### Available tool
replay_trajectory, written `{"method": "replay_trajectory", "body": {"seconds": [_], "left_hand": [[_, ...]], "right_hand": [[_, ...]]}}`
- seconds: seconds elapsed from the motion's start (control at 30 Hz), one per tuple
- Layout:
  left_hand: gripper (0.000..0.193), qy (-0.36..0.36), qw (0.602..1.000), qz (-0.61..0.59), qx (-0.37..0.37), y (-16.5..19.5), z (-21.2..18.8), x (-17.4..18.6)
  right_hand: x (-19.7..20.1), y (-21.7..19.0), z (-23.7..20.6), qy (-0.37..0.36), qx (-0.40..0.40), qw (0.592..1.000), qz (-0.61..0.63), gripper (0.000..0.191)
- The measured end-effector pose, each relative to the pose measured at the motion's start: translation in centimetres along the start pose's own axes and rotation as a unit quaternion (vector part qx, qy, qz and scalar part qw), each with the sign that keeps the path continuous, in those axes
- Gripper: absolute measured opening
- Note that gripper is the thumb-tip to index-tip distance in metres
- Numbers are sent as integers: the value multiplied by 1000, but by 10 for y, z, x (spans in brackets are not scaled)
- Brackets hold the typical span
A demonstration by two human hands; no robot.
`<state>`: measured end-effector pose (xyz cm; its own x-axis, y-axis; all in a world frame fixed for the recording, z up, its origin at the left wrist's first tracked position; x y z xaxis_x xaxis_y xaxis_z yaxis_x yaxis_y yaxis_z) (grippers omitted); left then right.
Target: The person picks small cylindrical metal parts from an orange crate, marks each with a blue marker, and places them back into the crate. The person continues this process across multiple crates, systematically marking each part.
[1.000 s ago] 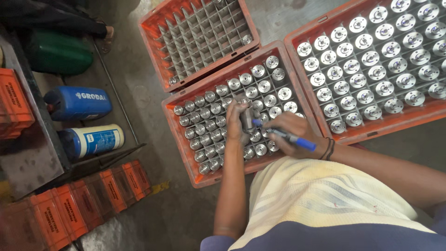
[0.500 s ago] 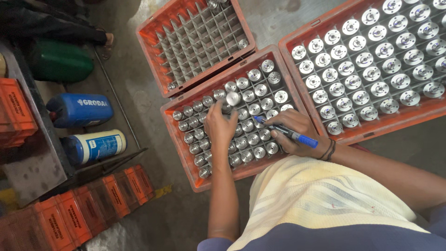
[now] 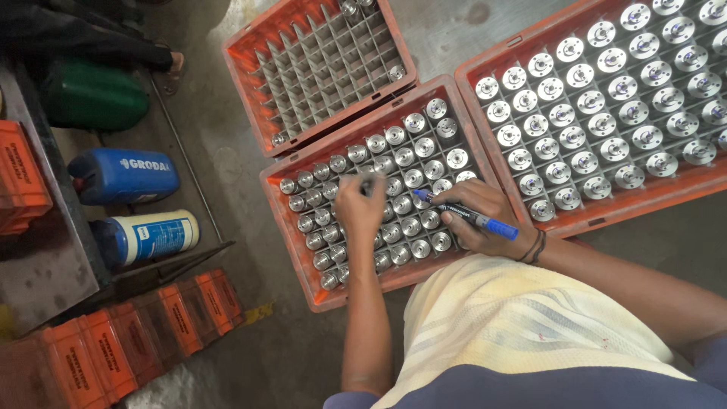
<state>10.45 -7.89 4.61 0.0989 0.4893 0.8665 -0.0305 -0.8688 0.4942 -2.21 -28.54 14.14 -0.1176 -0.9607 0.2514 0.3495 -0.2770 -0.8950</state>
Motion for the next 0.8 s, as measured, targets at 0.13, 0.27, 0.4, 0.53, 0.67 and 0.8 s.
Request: {"method": "replay_trajectory", "body": {"seconds": [0.13,0.27,0.4,0.53,0.67,0.8], "left_hand": [[60,-25,996,89,-19,18,-7,1],[57,-55,990,128,-8,23,-7,-11],[53,-85,984,156,-23,20,3,-11],[44,-69,982,42,-173,22,12,31],[39,-66,890,-435,-117,9,12,37],[44,-271,728,-630,-9,26,-20,-46]], "right_hand": [[3,-5,1,-2,9,1000,2,21],[3,-6,0,0,2,1000,-8,20],[3,-5,-2,-5,-3,1000,-6,20],[11,-11,-10,31,5,999,-10,21],[-5,-24,-17,11,27,998,-49,22],[-29,-37,-21,-21,95,993,-67,26]]}}
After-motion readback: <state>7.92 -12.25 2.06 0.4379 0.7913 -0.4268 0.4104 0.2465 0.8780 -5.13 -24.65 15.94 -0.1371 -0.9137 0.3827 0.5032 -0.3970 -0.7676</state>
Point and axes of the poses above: each hand's wrist, its own z-axis towards the middle knuckle, its own x-axis out of the back of the hand, y = z × x, the point moved 8 cm from there along z, towards the middle knuckle, and after that the axes turned 10 degrees about z, right-handed, at the moved point
